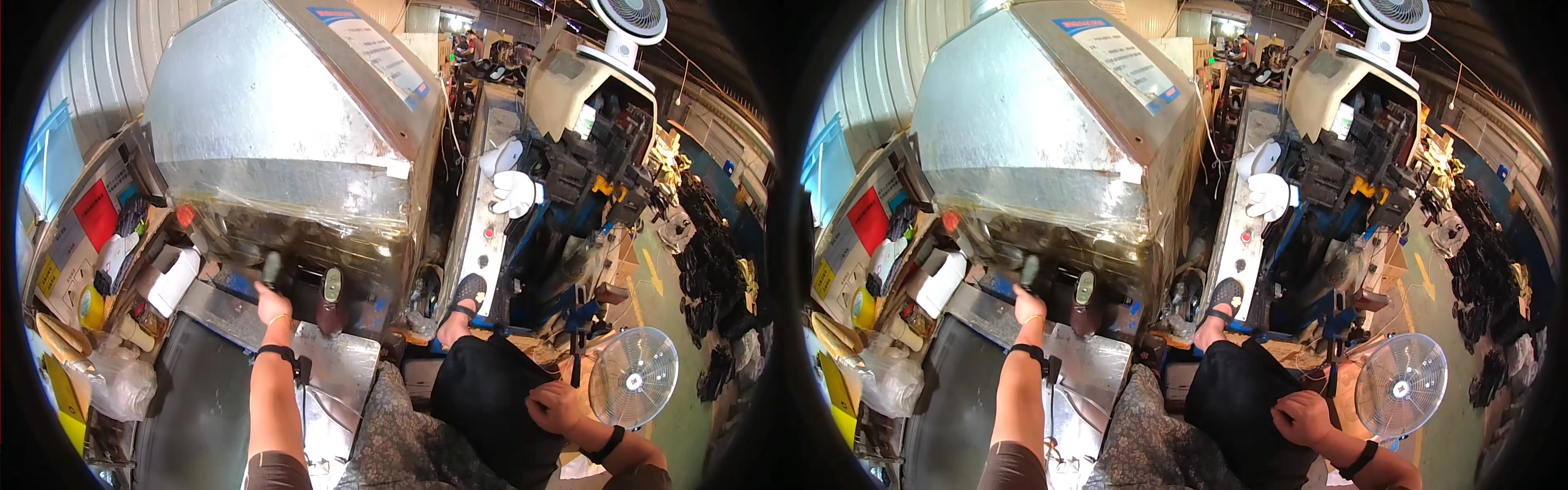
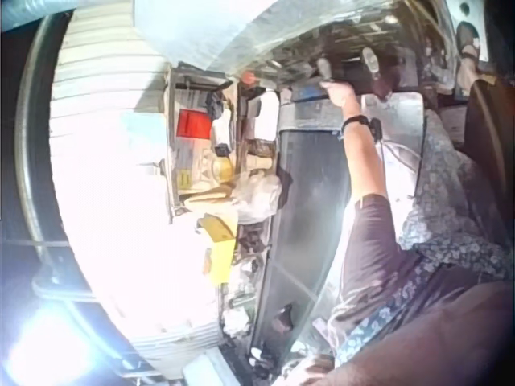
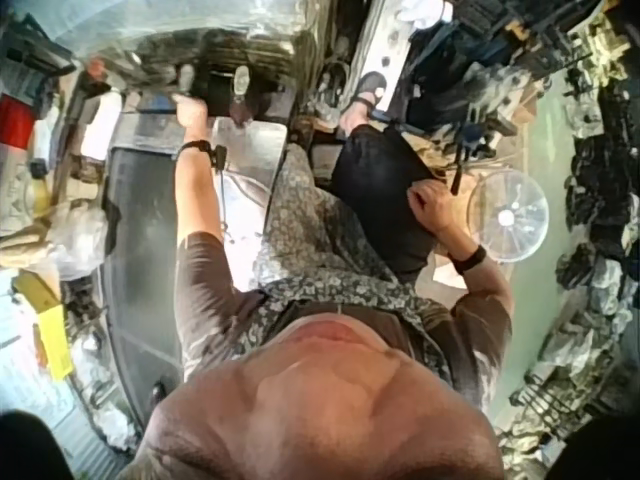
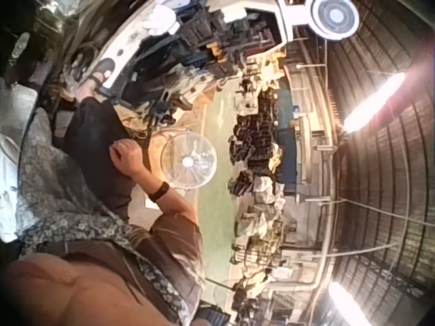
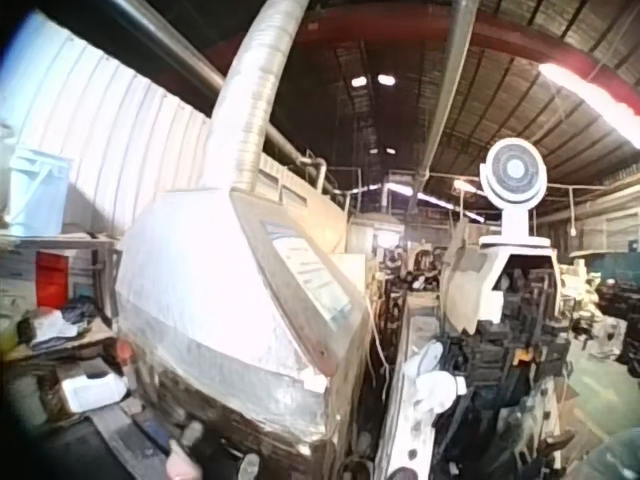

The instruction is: Manually aligning and attaching soles to shoe uppers using industrial machinery.

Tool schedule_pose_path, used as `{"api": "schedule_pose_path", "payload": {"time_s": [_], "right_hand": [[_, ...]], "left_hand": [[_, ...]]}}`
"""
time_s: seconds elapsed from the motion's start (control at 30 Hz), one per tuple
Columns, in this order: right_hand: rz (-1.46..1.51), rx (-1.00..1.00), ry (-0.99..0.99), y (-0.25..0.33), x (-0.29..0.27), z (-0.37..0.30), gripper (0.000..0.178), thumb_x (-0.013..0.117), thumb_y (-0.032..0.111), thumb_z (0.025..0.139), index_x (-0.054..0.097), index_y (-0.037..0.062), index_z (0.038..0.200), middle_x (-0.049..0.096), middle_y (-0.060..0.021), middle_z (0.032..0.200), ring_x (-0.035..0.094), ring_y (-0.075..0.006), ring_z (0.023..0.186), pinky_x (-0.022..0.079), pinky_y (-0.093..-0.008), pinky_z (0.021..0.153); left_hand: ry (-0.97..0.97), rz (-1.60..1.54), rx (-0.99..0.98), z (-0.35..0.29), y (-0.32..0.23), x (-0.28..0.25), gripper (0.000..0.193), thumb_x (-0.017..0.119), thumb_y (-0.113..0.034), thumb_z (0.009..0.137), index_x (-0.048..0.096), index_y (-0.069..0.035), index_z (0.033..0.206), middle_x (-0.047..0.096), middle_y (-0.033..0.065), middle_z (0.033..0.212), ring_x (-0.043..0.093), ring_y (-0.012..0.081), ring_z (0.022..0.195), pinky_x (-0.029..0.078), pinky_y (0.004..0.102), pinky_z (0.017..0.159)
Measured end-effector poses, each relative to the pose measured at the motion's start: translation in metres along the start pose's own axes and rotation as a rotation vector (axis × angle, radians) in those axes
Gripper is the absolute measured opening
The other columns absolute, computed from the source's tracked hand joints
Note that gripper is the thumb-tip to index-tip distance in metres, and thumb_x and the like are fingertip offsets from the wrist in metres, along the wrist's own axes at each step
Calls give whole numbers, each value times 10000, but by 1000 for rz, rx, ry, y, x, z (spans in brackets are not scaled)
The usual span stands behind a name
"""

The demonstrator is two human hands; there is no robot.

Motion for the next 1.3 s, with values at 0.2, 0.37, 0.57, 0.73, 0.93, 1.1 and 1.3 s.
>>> {"api": "schedule_pose_path", "payload": {"time_s": [0.2, 0.37, 0.57, 0.73, 0.93, 1.1, 1.3], "right_hand": [[2, -18, -29, 1, -5, 6, 91, 739, 77, 703, 648, 82, 704, 688, -52, 726, 690, -233, 703, 534, -353, 645], [-5, -43, -11, 9, 0, 3, 90, 739, 86, 713, 648, 92, 710, 677, -43, 707, 678, -231, 672, 528, -350, 623], [36, -30, -46, 11, -3, 4, 100, 740, 94, 718, 643, 101, 695, 671, -44, 693, 670, -234, 651, 521, -345, 602], [40, -36, -71, 11, -1, 3, 99, 730, 87, 718, 639, 103, 683, 663, -45, 677, 670, -235, 658, 515, -350, 614], [72, -104, -82, 22, -2, 2, 93, 727, 87, 713, 641, 102, 678, 658, -42, 666, 671, -242, 662, 520, -352, 630], [50, -51, -95, 15, -1, 2, 91, 728, 74, 710, 643, 98, 690, 657, -40, 661, 675, -233, 663, 528, -346, 638], [14, -19, -50, 13, 2, 8, 110, 736, 56, 703, 631, 89, 687, 655, -40, 666, 674, -224, 661, 521, -343, 624]], "left_hand": [[-190, -370, 668, -69, -43, 13, 718, 728, -270, 832, 417, -28, 1432, 358, 320, 1464, 331, 439, 1389, 316, 487, 1130], [95, -72, 837, -152, -94, 21, 818, 827, -139, 667, 493, -201, 1411, 176, 280, 1553, 331, 473, 1375, 375, 489, 1093], [-17, 172, 417, -98, -111, 44, 853, 828, -127, 700, 436, -289, 1440, 192, 260, 1555, 407, 407, 1353, 450, 402, 1044], [230, 182, 437, -103, -70, 58, 922, 794, -116, 735, 328, -335, 1500, 172, 266, 1562, 476, 410, 1297, 471, 411, 1022], [-4, -913, 280, -61, 6, 44, 799, 650, -194, 879, 219, -166, 1552, 487, 292, 1392, 493, 436, 1263, 407, 454, 1062], [34, 128, 479, -43, -16, 50, 800, 626, -60, 785, 313, -142, 1516, 382, 176, 1518, 392, 388, 1370, 364, 428, 1118], [109, 593, 482, -20, -34, 58, 999, 748, -143, 754, 166, -206, 1563, 246, 119, 1596, 309, 297, 1439, 333, 402, 1138]]}}
Point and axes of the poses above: each hand's wrist, its own z-axis towards the middle knuckle, its own x-axis out of the palm, y = z × x, the point moved 9 cm from there along z, towards the middle knuckle
